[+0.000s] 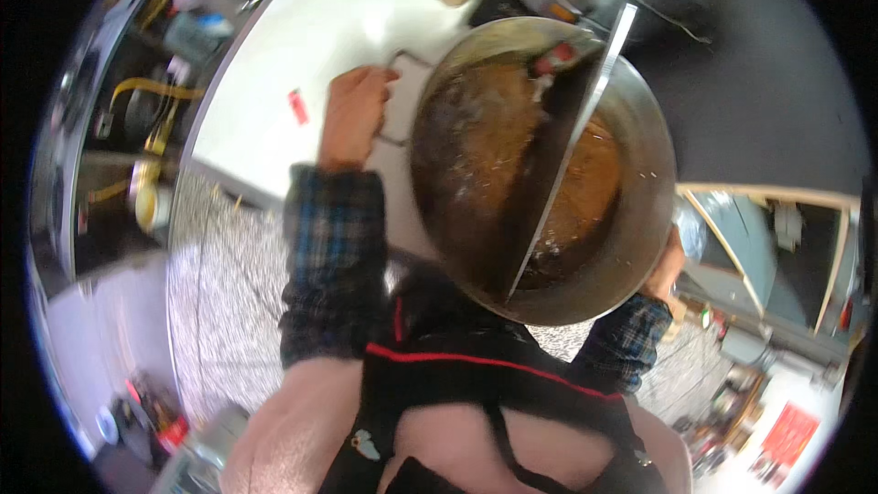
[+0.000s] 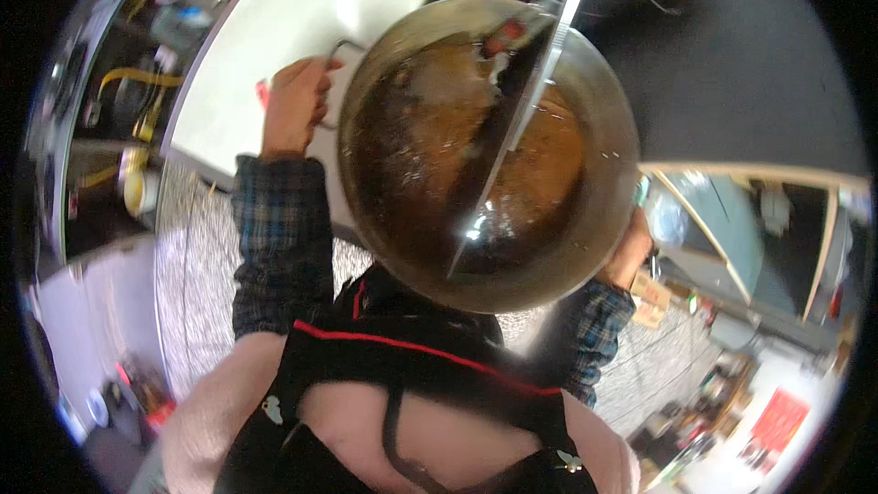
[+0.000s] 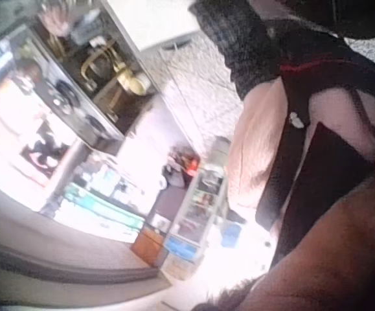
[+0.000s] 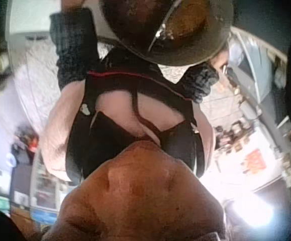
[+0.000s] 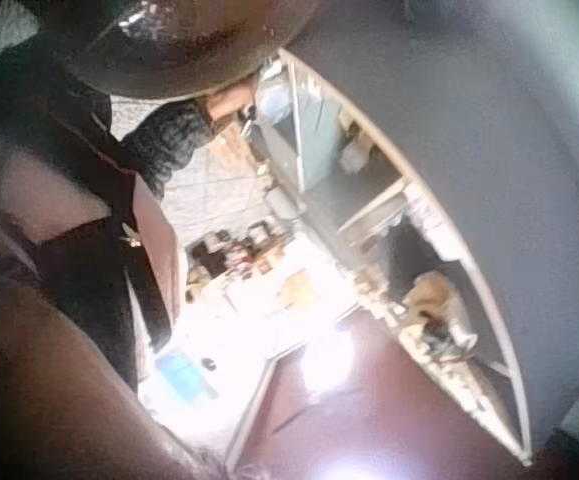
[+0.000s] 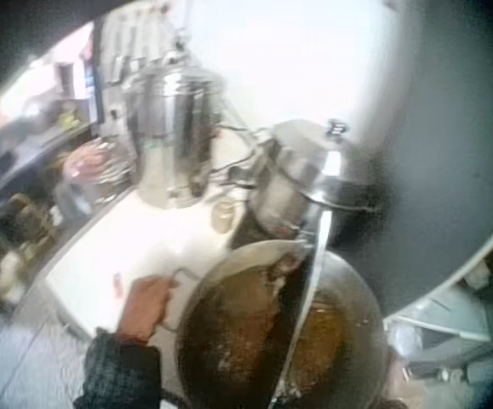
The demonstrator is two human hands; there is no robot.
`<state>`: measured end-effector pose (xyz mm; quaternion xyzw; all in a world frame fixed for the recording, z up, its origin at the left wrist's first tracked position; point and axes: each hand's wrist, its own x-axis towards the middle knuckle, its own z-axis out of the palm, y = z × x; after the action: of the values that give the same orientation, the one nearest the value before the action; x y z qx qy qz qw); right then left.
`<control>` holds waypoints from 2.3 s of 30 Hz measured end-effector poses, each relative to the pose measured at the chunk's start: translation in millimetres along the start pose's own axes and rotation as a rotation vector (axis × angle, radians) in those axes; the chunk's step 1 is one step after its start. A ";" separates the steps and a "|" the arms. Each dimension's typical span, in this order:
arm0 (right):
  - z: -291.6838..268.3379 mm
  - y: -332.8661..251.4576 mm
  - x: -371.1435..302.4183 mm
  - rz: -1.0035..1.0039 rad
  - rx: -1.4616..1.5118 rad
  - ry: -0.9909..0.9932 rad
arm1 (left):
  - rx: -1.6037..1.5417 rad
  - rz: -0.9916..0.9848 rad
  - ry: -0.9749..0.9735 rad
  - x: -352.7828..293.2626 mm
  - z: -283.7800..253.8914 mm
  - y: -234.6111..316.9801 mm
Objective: The person wipes the inside of a large metal pot with a paper towel, then carries the pot to a counter and places it down. They later pick up a lid and a plate with food, moving around the kitchen area.
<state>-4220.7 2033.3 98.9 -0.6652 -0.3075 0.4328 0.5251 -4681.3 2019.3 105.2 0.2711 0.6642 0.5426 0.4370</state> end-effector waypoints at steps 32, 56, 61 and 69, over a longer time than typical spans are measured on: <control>12.1 15.1 6.7 0.078 0.275 -0.347 | -0.110 -0.242 0.088 -89.9 -51.7 -70.3; -240.9 190.0 -112.7 -0.345 -0.718 -0.435 | 0.997 0.449 -0.998 -258.4 116.3 -198.2; -309.0 183.6 -157.8 -0.240 -1.006 -0.184 | 0.916 0.342 -1.228 -261.1 205.2 -211.4; -401.8 199.9 -243.5 -0.130 -0.989 -0.033 | 0.716 0.444 -1.502 -322.3 327.5 -238.4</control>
<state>-3975.0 1597.4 -2.7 -0.8071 -0.5249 0.2121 0.1678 -4215.8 1845.9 -40.4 0.8034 0.2617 0.0503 0.5325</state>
